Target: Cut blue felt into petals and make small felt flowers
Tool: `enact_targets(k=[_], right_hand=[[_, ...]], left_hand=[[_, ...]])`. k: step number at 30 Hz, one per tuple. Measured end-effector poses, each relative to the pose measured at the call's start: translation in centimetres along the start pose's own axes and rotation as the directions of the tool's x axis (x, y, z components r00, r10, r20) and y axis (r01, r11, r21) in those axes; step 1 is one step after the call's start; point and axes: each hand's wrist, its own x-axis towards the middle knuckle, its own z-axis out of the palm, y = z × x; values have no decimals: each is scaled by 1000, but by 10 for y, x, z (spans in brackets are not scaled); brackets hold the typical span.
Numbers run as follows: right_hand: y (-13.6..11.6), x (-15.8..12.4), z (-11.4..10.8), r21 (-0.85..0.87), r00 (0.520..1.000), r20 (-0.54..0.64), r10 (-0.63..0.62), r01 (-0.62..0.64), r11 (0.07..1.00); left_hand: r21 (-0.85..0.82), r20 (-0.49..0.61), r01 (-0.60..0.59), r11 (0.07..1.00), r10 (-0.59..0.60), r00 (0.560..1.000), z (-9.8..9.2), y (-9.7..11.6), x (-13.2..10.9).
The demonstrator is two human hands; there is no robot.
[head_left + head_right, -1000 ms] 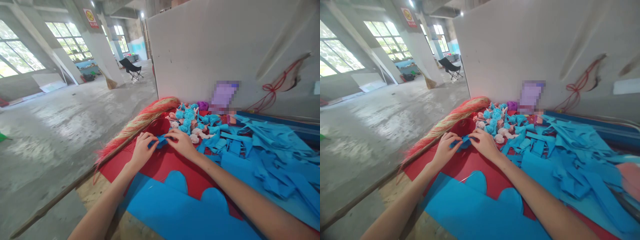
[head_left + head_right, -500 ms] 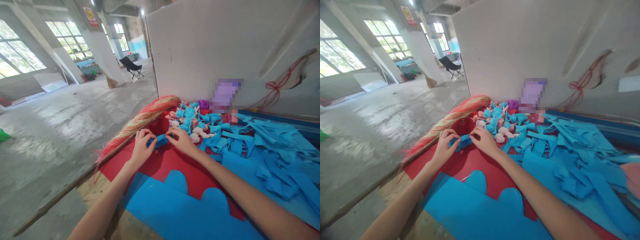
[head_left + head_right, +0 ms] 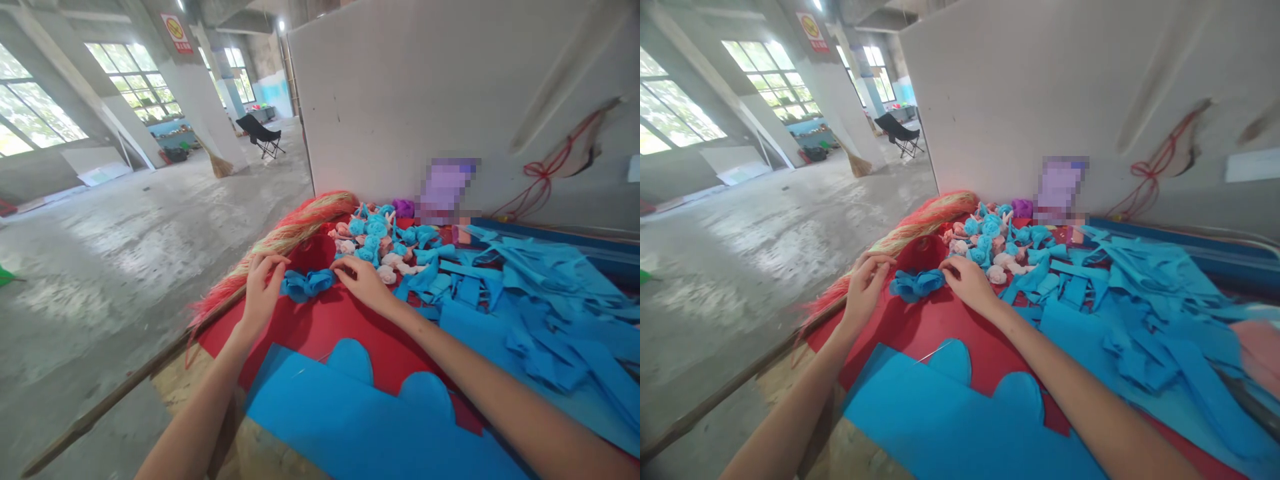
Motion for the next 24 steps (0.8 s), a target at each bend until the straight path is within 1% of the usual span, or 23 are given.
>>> enact_targets(k=[2,7,10,14,24], right_hand=[[1,-2,-1,-23,1000,13,5,-5,1000],[1,-4,1,-80,999,48,16,-13,997],[-1,-3,2,-104,998,56,24,-18,994],[-1,-1,3,-118,998,66,21,-13,993],[1,0,3,-112,996,93,6,4,994]], left_hand=[[6,16,-13,1000,13,1000,0,0,0],[38,156,-87,995,81,984,11,3,-5],[50,206,-110,993,98,974,17,2,-7],[54,223,-117,992,102,969,20,0,-8],[43,222,-107,993,95,970,21,-2,-9]])
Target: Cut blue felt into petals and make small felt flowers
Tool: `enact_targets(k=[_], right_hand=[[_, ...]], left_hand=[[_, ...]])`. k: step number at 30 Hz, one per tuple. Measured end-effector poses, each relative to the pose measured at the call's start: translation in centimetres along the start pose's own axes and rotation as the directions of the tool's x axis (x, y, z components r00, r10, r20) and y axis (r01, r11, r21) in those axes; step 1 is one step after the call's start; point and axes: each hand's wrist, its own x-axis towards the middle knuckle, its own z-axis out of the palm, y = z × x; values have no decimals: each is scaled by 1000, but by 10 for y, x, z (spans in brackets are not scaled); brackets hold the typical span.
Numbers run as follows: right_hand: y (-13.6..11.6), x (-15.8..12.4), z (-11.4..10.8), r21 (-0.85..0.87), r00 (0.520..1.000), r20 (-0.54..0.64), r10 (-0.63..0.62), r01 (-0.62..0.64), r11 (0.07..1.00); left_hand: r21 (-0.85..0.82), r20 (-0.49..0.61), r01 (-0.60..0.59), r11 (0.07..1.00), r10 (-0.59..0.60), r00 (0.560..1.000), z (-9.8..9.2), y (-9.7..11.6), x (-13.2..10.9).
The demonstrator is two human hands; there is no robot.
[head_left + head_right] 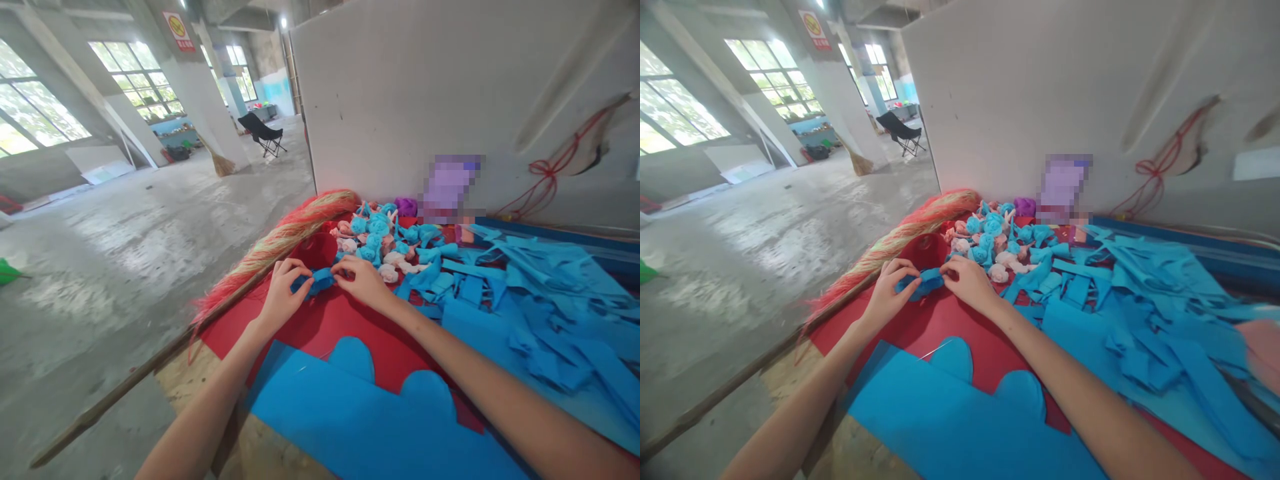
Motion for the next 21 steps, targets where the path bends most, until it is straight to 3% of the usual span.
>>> enact_targets(k=[13,21], right_hand=[[-3,2,0,7,1000,-20,16,-16,1000],[-7,-5,-8,28,992,-102,76,-73,997]], left_hand=[[-33,-23,27,999,-27,999,-3,2,1],[-106,-200,133,985,-152,968,-16,-10,1]])
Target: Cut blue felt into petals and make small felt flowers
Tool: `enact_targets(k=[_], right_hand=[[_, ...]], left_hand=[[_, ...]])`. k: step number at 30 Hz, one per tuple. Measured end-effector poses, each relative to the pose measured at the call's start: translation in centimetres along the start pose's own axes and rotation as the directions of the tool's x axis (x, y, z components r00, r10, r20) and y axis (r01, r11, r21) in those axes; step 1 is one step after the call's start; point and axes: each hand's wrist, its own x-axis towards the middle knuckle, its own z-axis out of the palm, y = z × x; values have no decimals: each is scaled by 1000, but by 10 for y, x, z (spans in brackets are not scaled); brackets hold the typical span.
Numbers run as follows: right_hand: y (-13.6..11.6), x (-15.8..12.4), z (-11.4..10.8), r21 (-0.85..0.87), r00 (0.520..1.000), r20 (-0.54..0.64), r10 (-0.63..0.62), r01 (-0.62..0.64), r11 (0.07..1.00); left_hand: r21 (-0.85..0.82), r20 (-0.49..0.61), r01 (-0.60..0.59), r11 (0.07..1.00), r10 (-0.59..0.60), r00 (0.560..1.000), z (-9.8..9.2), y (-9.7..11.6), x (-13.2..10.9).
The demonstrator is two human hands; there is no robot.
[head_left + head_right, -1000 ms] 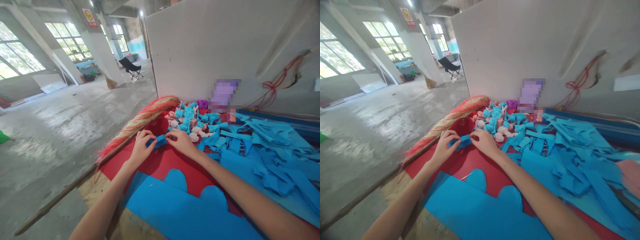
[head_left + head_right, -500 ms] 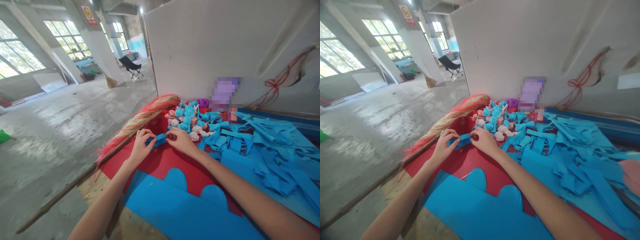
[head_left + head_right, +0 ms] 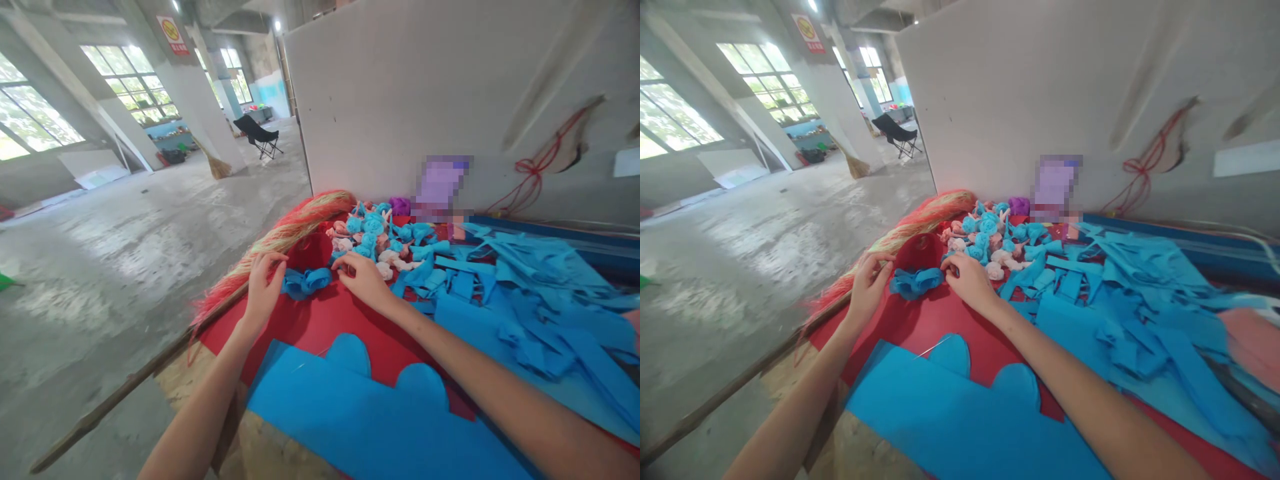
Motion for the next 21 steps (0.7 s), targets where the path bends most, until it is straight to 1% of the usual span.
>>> enact_targets(k=[5,9,12,15,17,18,19,21], right_hand=[[-9,-18,-25,-5,998,-39,51,-51,999],[-20,-45,-52,-32,993,-58,107,-109,994],[-29,-74,-71,-68,986,-32,165,-166,984],[-40,-109,-86,-125,975,4,222,-220,967],[-48,-135,-93,-166,967,28,253,-245,955],[-53,-148,-95,-185,963,38,267,-256,949],[-58,-161,-97,-203,958,47,283,-268,942],[-67,-186,-99,-236,948,60,313,-291,927]], left_hand=[[-26,-51,55,998,-57,997,1,-15,1],[-31,-64,51,998,-53,996,4,-19,-1],[-19,-80,37,999,-38,996,2,-14,-2],[7,-57,3,1000,-3,998,-4,1,-7],[25,37,-37,999,36,999,-8,16,-16],[33,116,-65,997,61,991,-10,24,-23],[43,210,-96,994,85,974,-12,32,-31],[76,384,-155,985,115,916,-14,45,-50]])
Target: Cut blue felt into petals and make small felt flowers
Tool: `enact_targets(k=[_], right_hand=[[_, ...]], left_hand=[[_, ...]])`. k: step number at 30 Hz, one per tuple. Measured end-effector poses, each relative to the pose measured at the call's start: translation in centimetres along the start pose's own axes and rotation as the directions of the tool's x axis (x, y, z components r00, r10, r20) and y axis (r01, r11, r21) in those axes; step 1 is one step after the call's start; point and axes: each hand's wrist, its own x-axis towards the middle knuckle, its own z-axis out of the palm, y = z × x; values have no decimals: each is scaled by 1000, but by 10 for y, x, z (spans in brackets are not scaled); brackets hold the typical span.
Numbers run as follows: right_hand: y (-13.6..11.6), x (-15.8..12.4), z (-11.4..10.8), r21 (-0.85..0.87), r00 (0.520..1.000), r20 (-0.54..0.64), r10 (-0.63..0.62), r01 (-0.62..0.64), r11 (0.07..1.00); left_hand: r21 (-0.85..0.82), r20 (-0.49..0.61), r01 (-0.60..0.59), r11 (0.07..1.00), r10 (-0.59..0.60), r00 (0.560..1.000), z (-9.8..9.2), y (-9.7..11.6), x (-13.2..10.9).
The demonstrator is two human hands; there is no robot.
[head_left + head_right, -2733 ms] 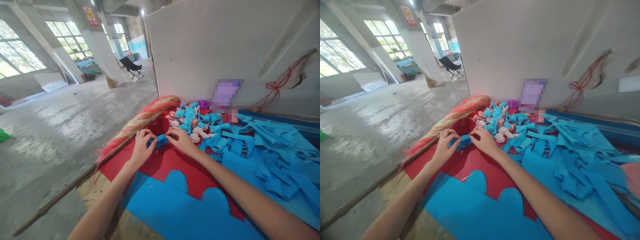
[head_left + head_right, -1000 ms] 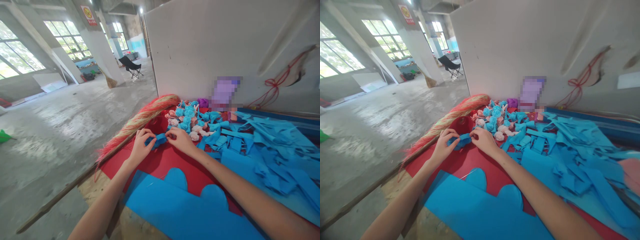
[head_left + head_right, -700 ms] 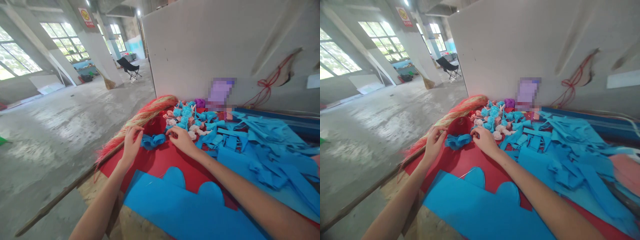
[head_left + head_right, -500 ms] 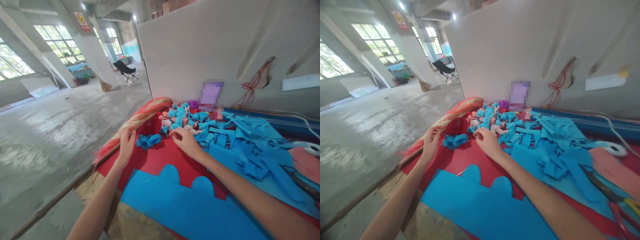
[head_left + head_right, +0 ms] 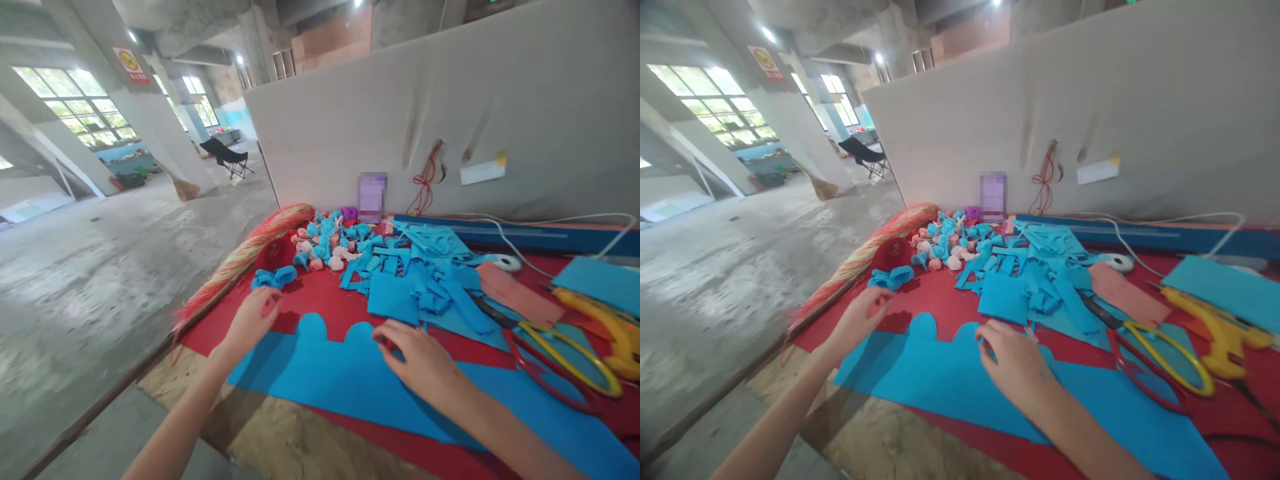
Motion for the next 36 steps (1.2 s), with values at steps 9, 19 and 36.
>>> enact_targets(k=[9,19,36], right_hand=[[12,-67,2,-38,975,160,152,-148,988],[19,-75,3,164,979,134,154,-175,971],[-15,-46,-20,816,897,28,442,-276,507]], left_hand=[[243,160,48,969,-88,983,19,27,-40],[28,139,145,989,-147,979,19,36,-34],[-770,453,366,522,43,891,63,175,-33]])
